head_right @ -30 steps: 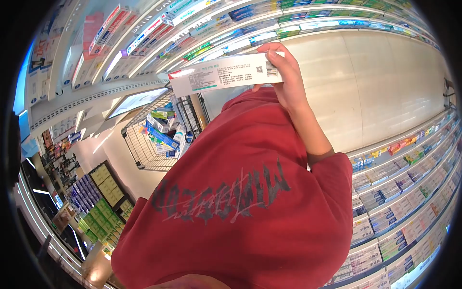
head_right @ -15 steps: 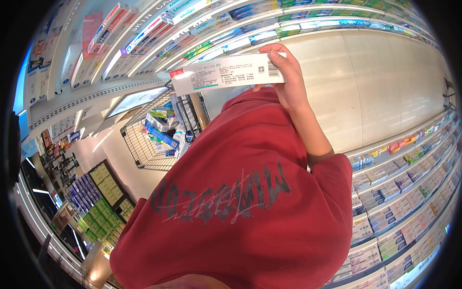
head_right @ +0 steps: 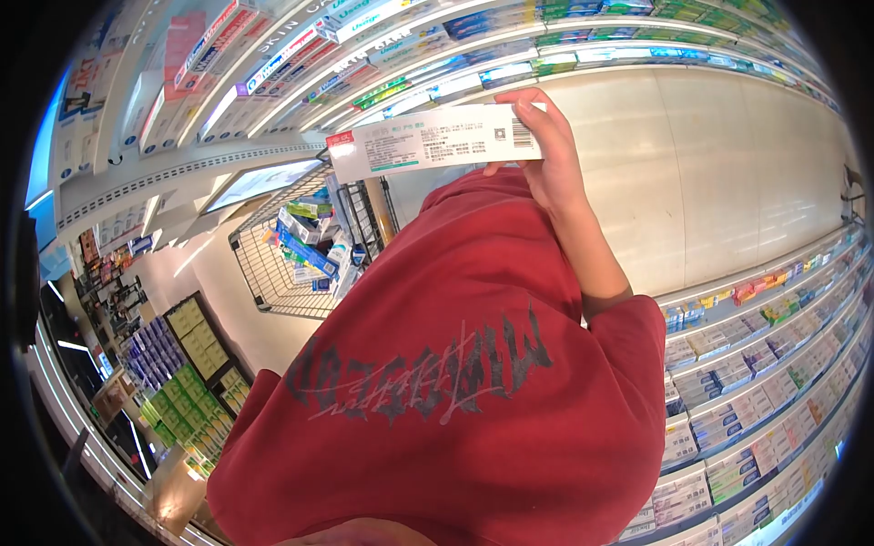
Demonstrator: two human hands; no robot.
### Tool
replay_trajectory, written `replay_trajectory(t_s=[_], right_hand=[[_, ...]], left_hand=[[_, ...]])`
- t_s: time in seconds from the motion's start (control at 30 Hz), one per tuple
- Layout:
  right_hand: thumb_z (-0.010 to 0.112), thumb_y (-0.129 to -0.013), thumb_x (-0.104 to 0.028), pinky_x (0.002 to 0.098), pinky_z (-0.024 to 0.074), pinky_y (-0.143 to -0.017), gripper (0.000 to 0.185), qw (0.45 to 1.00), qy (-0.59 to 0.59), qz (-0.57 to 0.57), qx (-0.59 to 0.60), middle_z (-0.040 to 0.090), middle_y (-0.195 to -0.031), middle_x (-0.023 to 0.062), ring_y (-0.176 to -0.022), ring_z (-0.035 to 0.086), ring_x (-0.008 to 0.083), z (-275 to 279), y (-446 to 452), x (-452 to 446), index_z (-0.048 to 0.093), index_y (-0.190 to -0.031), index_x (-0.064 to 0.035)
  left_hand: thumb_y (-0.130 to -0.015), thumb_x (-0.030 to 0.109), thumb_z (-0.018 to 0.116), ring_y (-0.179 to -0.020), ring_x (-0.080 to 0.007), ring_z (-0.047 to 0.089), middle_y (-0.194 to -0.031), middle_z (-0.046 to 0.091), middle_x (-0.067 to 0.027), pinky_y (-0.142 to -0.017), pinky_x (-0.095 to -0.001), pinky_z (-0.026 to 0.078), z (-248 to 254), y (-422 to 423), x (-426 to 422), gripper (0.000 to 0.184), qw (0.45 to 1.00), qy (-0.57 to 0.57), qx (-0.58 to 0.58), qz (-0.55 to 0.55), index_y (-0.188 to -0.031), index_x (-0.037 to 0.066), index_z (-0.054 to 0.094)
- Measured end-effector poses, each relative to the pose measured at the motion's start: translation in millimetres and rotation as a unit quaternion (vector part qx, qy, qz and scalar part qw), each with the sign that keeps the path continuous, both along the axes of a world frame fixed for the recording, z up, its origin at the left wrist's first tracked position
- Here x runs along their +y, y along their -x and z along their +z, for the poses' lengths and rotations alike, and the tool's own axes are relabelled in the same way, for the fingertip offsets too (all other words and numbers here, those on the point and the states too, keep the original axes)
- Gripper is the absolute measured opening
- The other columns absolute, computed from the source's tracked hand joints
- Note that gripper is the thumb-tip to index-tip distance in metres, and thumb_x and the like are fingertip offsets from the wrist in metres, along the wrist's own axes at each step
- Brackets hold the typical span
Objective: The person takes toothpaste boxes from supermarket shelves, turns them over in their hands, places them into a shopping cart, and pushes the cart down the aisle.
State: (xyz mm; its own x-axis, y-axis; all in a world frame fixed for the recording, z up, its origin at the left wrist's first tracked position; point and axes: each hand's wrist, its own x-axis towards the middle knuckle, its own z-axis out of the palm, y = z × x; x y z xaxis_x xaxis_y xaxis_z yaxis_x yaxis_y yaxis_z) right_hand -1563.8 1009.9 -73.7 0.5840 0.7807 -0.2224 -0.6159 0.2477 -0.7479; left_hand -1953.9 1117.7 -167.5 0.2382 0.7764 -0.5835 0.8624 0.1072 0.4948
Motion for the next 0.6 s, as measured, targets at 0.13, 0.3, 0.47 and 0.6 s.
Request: replay_trajectory(t_s=[0.13, 0.3, 0.47, 0.6], right_hand=[[0.049, -0.099, -0.035, 0.0350, 0.0574, -0.055, 0.038, 0.999, 0.008, -0.002, 0.032, 0.065, -0.092, 0.0135, -0.076, 0.069, 0.0217, -3.3, -0.9, -1.5, 0.055, -0.114, -0.0007], [0.049, -0.099, -0.035, 0.0365, 0.0576, -0.055, 0.038, 0.998, 0.012, -0.002, 0.068, 0.066, -0.092, 0.0137, -0.076, 0.069, 0.0225, -5.3, -1.7, 1.1, 0.056, -0.113, 0.0000], [0.052, -0.099, -0.032, 0.0359, 0.0604, -0.057, 0.038, 0.983, 0.019, -0.007, 0.185, 0.068, -0.098, 0.0182, -0.079, 0.070, 0.0252, -2.4, -2.7, 2.2, 0.056, -0.117, 0.0006], [0.052, -0.099, -0.031, 0.0338, 0.0645, -0.065, 0.047, 0.928, -0.041, 0.034, 0.369, 0.060, -0.119, 0.0257, -0.101, 0.066, 0.0329, -24.0, -9.3, 7.2, 0.048, -0.131, 0.0036]], left_hand=[[-0.086, 0.035, 0.069, -0.082, -0.0416, 0.065, -0.091, 0.066, -0.0229, -0.071, -0.0455, 0.051, -0.8, -0.4, -1.5, 0.055, 1.000, 0.004, 0.002, -0.002, -0.129, 0.010, 0.047], [-0.086, 0.035, 0.069, -0.081, -0.0415, 0.065, -0.090, 0.066, -0.0228, -0.071, -0.0454, 0.051, -0.6, -1.4, -2.5, 0.054, 1.000, 0.007, 0.002, 0.001, -0.129, 0.010, 0.047], [-0.086, 0.035, 0.069, -0.081, -0.0415, 0.065, -0.089, 0.066, -0.0228, -0.070, -0.0454, 0.051, 0.7, -2.5, -4.5, 0.053, 1.000, 0.011, 0.005, 0.006, -0.128, 0.010, 0.048], [-0.087, 0.036, 0.068, -0.081, -0.0415, 0.065, -0.088, 0.066, -0.0228, -0.070, -0.0453, 0.051, 0.1, -5.6, -4.5, 0.053, 1.000, 0.016, 0.007, 0.005, -0.128, 0.010, 0.048]])
